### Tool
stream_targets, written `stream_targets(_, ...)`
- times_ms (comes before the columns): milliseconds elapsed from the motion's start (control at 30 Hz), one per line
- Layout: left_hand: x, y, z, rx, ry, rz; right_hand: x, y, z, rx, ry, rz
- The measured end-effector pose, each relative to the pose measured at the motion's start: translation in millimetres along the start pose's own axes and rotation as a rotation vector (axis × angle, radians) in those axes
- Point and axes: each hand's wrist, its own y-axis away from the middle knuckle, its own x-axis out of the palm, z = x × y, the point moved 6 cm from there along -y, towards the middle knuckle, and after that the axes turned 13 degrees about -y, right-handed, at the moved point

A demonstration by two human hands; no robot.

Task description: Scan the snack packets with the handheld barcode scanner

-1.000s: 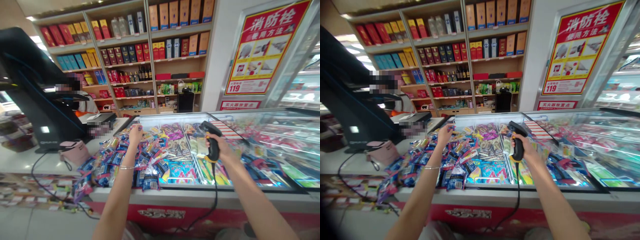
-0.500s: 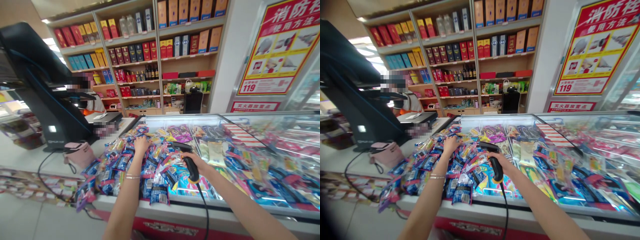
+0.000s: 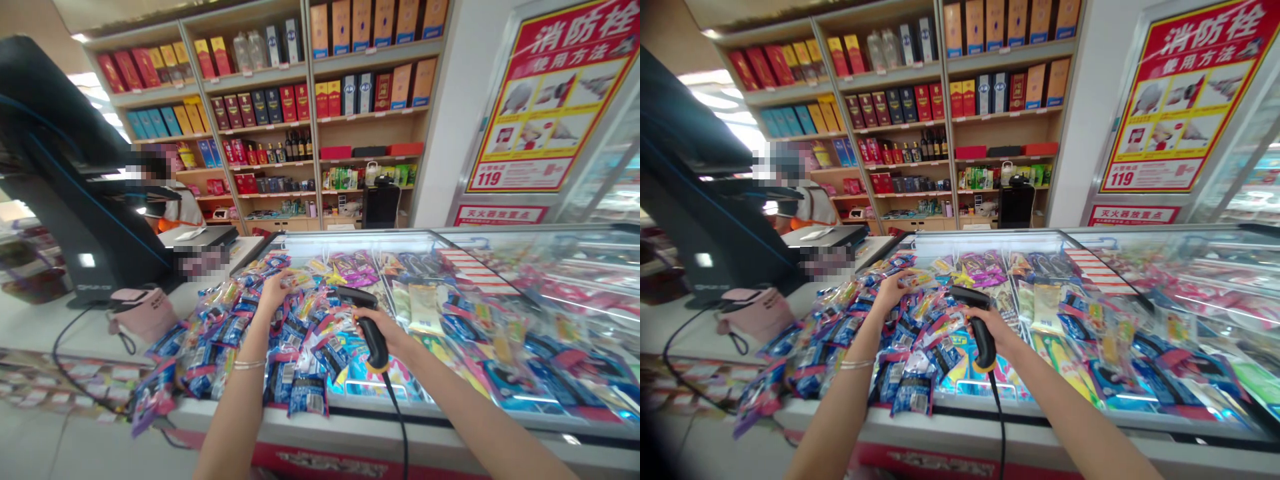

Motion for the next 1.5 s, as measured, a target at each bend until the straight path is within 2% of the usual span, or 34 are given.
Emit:
stream_targets(167,5.2,-2,9,-0.044,0.090,0.108,-2,-4,-3,0.004,0.010,0.031)
stream_targets(300,9.0,-3,15,-0.102,0.327,0.125,3,1,0,0.001,0.012,0.022)
stream_targets(367,5.7,-2,12,-0.105,0.397,0.070,6,5,2,-0.002,0.007,0.023)
stream_targets(467,-5.7,1,-5,-0.038,0.376,-0.082,9,8,4,-0.009,0.001,0.034)
stream_targets(633,-21.2,20,-50,0.157,0.155,-0.331,7,3,2,-0.035,-0.020,0.057)
stream_targets(767,-20.8,34,-70,0.200,-0.018,-0.395,5,0,-2,-0.002,-0.098,0.076)
stream_targets(1100,-22.7,36,-61,0.119,-0.091,-0.532,8,6,-10,0.157,-0.185,0.015)
stream_targets(1300,-27.8,38,-60,0.068,-0.087,-0.577,9,8,-9,0.125,-0.180,-0.031)
stream_targets(1500,-31.8,37,-50,-0.062,-0.076,-0.635,10,8,-8,0.096,-0.170,-0.024)
